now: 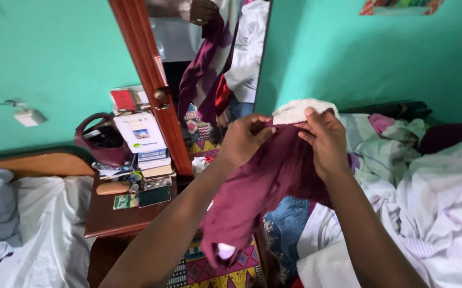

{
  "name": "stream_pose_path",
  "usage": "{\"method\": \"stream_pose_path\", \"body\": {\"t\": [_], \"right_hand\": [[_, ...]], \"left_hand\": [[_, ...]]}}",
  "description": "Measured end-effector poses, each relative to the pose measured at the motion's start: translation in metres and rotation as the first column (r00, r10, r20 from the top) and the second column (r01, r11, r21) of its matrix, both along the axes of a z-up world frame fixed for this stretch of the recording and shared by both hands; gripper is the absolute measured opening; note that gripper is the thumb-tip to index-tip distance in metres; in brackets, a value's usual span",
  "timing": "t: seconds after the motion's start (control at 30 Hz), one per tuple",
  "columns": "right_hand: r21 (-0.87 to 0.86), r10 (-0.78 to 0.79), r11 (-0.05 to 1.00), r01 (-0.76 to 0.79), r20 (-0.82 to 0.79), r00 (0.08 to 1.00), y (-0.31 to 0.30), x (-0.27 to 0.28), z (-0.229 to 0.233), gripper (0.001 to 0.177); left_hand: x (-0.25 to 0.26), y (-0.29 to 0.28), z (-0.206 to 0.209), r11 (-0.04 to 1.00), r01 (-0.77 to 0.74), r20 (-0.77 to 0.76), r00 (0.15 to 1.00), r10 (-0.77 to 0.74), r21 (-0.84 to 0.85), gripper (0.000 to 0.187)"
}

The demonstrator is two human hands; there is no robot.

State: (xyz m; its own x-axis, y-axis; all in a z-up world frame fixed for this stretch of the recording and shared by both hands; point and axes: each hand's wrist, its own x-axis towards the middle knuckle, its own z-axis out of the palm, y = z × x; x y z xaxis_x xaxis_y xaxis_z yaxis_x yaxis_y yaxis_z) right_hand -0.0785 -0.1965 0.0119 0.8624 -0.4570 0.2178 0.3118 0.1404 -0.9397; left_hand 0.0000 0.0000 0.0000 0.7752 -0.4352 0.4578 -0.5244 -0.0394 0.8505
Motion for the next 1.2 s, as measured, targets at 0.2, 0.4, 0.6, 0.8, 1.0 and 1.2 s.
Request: {"method": "stream_pose_path", "body": {"t": [0.2,0.4,0.6,0.8,1.0,1.2], "right_hand": [[-0.070,-0.011,0.998,0.006,-0.080,0.997,0.008,0.026,-0.006,0.022],[-0.033,0.032,0.999,-0.036,-0.124,0.992,0.012,0.049,-0.030,0.022],[-0.323,0.069,0.944,-0.066,-0.003,0.998,0.043,0.055,-0.015,0.032],[-0.701,0.155,0.323,0.636,0.702,0.695,0.051,0.071,-0.022,0.069],[-0.934,0.094,0.312,-0.175,-0.153,0.984,0.057,0.112,-0.097,0.031],[-0.901,0.373,0.431,-0.055,0.122,0.920,0.093,0.133,-0.114,0.025]], "left_hand": [[0.004,0.028,0.022,0.993,-0.114,-0.072,0.991,0.116,0.035,0.021],[0.012,0.034,0.021,0.965,-0.263,0.203,0.944,0.260,-0.009,0.025],[0.011,0.059,0.014,0.915,-0.390,0.077,0.920,0.383,0.102,0.021],[-0.002,0.097,0.006,0.866,-0.498,0.174,0.851,0.496,-0.038,0.017],[-0.038,0.162,0.007,0.704,-0.710,0.278,0.679,0.679,0.017,0.015],[-0.100,0.259,0.011,0.364,-0.929,0.250,0.339,0.907,-0.062,0.015]]}}
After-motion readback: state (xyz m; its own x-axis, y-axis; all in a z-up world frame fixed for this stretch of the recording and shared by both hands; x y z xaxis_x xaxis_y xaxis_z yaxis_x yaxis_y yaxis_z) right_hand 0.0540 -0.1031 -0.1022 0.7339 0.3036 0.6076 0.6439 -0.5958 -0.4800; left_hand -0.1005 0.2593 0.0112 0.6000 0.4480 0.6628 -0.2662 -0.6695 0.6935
